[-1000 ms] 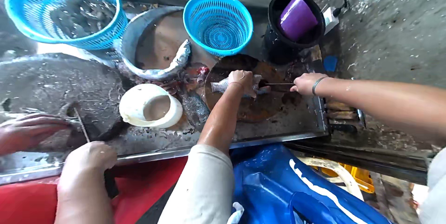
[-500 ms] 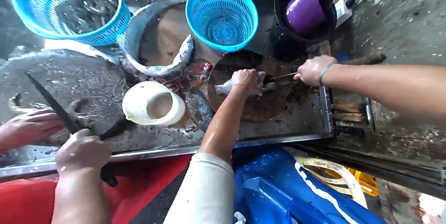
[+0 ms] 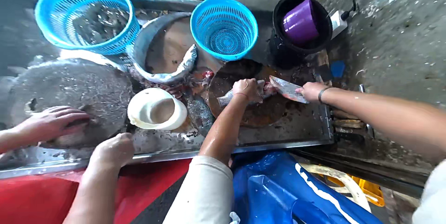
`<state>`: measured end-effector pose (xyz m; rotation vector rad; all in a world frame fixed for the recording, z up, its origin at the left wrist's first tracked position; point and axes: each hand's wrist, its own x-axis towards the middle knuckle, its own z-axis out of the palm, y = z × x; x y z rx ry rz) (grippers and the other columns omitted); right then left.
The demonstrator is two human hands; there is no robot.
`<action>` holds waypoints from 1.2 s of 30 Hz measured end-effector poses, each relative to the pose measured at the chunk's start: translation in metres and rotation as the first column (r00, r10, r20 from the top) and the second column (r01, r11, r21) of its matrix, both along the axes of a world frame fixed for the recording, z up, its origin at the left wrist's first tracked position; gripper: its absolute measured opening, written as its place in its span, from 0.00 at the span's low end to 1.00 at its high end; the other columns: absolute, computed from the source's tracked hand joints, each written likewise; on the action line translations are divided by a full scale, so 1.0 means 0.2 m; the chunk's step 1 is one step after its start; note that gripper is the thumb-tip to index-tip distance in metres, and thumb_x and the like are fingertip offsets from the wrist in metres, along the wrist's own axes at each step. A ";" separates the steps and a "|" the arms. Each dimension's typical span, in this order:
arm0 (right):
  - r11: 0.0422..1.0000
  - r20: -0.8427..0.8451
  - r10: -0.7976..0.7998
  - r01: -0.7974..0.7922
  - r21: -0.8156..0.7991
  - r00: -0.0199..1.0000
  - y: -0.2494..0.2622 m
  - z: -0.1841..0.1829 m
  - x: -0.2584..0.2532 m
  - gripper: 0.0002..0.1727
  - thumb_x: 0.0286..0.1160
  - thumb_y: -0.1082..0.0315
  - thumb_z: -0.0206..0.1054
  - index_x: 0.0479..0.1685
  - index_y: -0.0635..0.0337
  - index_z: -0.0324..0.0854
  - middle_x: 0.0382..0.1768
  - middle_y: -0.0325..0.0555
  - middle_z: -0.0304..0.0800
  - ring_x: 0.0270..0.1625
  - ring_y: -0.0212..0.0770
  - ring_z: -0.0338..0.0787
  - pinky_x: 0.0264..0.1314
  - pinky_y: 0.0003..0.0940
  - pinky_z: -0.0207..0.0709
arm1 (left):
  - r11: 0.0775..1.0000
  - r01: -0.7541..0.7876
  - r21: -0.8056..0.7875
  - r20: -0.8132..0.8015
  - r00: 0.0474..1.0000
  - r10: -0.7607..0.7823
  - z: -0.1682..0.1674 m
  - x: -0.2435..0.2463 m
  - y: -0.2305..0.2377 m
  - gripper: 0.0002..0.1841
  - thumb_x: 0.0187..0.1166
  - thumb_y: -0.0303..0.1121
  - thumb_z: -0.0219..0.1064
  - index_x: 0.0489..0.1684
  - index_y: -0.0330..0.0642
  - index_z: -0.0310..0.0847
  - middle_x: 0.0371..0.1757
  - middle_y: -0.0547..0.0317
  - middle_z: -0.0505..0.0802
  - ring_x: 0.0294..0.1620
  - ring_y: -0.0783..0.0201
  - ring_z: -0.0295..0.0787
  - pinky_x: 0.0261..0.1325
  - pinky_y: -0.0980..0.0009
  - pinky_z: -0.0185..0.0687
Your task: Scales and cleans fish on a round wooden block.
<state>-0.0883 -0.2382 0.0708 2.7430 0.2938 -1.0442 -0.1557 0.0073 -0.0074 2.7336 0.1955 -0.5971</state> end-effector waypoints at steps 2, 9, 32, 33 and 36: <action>0.973 0.026 0.207 -0.203 -0.112 0.978 0.10 0.16 -0.12 0.27 0.94 0.49 0.48 0.61 0.65 0.82 0.56 0.68 0.90 0.63 0.71 0.89 0.59 0.73 0.79 | 1.000 0.030 -0.001 -0.020 0.999 -0.030 0.00 -0.01 -0.02 0.42 0.41 0.63 0.87 0.57 0.49 0.86 0.51 0.43 0.94 0.55 0.36 0.91 0.51 0.30 0.83; 0.921 -0.139 -0.314 0.337 0.197 0.939 -0.11 -0.14 -0.16 0.33 0.95 0.41 0.42 0.48 0.64 0.79 0.27 0.50 0.78 0.22 0.43 0.80 0.24 0.40 0.78 | 0.998 -0.029 0.056 -0.031 0.999 0.031 0.08 -0.05 -0.10 0.37 0.46 0.58 0.87 0.57 0.49 0.86 0.52 0.44 0.94 0.56 0.38 0.91 0.52 0.33 0.84; 0.276 -0.487 -0.593 0.730 0.625 0.641 -0.45 -0.53 -0.30 0.22 0.88 0.60 0.63 0.76 0.55 0.68 0.28 0.45 0.79 0.18 0.37 0.80 0.21 0.36 0.83 | 0.733 0.629 0.260 -0.333 0.771 -0.543 0.70 0.16 -0.57 0.14 0.72 0.48 0.72 0.46 0.53 0.92 0.50 0.50 0.93 0.52 0.45 0.89 0.45 0.38 0.81; 0.213 -0.525 -0.573 0.733 0.646 0.629 -0.46 -0.52 -0.33 0.24 0.88 0.62 0.62 0.80 0.54 0.65 0.30 0.46 0.79 0.19 0.38 0.81 0.21 0.36 0.83 | 0.754 0.625 0.203 -0.287 0.774 -0.565 0.78 0.10 -0.60 0.11 0.71 0.45 0.73 0.44 0.52 0.93 0.49 0.51 0.93 0.52 0.46 0.90 0.46 0.39 0.81; 0.026 -0.602 -0.497 0.705 0.709 0.624 -0.48 -0.43 -0.42 0.29 0.93 0.62 0.56 0.90 0.49 0.55 0.29 0.45 0.78 0.19 0.38 0.79 0.21 0.36 0.81 | 0.875 0.480 -0.055 0.022 0.877 -0.480 0.87 -0.09 -0.50 0.15 0.75 0.39 0.73 0.59 0.51 0.90 0.58 0.50 0.93 0.62 0.45 0.88 0.59 0.35 0.81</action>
